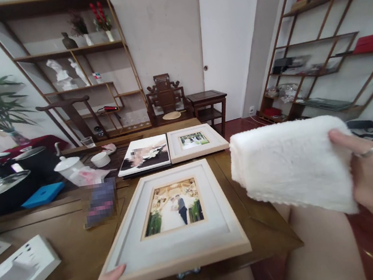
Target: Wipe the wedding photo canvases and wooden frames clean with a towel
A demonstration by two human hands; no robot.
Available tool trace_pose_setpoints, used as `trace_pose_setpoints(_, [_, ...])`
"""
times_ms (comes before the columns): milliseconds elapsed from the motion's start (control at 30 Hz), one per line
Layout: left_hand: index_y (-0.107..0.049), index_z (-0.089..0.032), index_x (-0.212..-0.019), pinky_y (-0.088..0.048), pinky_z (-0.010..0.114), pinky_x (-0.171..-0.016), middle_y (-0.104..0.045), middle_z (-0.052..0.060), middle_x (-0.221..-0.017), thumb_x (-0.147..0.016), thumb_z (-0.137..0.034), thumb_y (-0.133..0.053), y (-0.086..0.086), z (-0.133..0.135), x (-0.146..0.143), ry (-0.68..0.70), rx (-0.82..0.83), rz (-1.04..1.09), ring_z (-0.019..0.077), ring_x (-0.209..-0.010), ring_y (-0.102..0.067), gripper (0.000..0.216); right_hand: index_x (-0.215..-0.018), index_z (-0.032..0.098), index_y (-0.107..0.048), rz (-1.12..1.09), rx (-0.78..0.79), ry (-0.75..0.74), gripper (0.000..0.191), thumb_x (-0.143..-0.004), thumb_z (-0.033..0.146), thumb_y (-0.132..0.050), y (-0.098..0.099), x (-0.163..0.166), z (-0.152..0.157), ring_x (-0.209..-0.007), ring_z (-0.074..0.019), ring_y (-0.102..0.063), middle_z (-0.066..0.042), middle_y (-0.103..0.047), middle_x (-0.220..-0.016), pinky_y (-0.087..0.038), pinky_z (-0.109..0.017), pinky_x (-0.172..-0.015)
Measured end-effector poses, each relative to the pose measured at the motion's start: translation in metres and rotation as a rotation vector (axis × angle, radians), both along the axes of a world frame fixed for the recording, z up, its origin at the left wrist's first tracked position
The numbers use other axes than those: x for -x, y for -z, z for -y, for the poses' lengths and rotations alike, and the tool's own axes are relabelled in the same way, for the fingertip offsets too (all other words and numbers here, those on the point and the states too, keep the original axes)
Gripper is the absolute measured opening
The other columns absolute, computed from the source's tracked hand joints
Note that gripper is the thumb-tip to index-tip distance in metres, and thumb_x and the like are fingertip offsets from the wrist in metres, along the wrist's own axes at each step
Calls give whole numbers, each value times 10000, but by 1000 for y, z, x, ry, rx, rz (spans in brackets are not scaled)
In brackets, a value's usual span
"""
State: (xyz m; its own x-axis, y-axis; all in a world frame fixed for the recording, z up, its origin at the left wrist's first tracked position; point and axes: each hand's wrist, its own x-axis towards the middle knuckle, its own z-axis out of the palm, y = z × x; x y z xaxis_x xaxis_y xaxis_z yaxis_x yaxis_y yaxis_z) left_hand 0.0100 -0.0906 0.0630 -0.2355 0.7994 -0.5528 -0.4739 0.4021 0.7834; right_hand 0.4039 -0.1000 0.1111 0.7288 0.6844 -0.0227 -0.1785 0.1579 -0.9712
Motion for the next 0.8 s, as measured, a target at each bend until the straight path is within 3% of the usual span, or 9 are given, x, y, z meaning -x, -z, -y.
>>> trace_pose_setpoints(100, [-536,-74,-1263,-613,425,-583,-741,153,-933,-647,51,-621,1,0,-2,11,3,-16,312,-704,-722,634,-696,224,-695,96,-9,-17,323,-509,464,-801,-3,-6,-8,-553,-207,-613,-25,-657,-670,-494,-268,-401])
trace_pose_setpoints(167, [-550,-69,-1247,-610,439,-591,-736,159,-946,-653,40,-621,3,-1,-3,10,16,-15,316,-702,-721,608,-681,225,-694,329,-21,-79,307,-509,450,-813,-3,-7,-14,-570,-204,-603,-26,-655,-688,-482,-277,-421])
trace_pose_setpoints(300, [-576,-55,-1204,-609,418,-557,-739,161,-904,-664,26,-607,5,-3,-6,31,21,1,309,-680,-721,547,-579,225,-668,945,-166,-200,202,-603,391,-781,-6,1,-23,-1003,-260,-571,-31,-648,-1058,-468,-351,-828])
trace_pose_setpoints(367, [-599,-52,-1161,-609,414,-551,-742,155,-865,-666,22,-600,6,-4,-9,36,26,4,303,-661,-720,501,-683,239,-702,827,-179,-184,170,-690,408,-720,-8,7,-27,-973,-232,-578,-22,-638,-1106,-454,-351,-829])
trace_pose_setpoints(467, [-620,-50,-1107,-611,413,-551,-741,131,-793,-666,22,-593,6,-5,-13,40,17,-1,294,-644,-718,448,-903,230,-705,322,-44,-193,326,-668,455,-728,-7,14,-35,-652,-171,-587,-34,-675,-866,-479,-297,-562])
trace_pose_setpoints(533, [-615,-52,-1106,-612,407,-562,-739,119,-771,-675,21,-594,6,-5,-15,58,-2,-5,290,-655,-719,438,-807,193,-686,162,7,-166,370,-582,471,-780,-5,14,-41,-556,-154,-553,-18,-640,-713,-456,-269,-473])
trace_pose_setpoints(600, [-602,-52,-1131,-613,410,-572,-741,125,-797,-688,12,-601,8,-5,-17,71,-6,-9,292,-671,-721,448,-764,192,-655,200,-6,-133,389,-532,464,-808,-4,12,-45,-542,-151,-546,-3,-621,-686,-453,-262,-455])
trace_pose_setpoints(700, [-588,-44,-1163,-614,434,-601,-739,157,-885,-700,-5,-613,11,-6,-18,65,19,-7,309,-717,-723,466,-853,219,-644,636,-91,-23,425,-525,419,-826,-4,7,-44,-656,-191,-586,-17,-650,-796,-497,-309,-554])
trace_pose_setpoints(800, [-575,-58,-1199,-612,458,-667,-723,173,-990,-693,-6,-637,12,-5,-20,75,24,-15,333,-828,-714,513,-885,233,-622,1251,-232,103,319,-623,320,-783,1,11,-37,-946,-268,-593,-73,-642,-1066,-493,-396,-804])
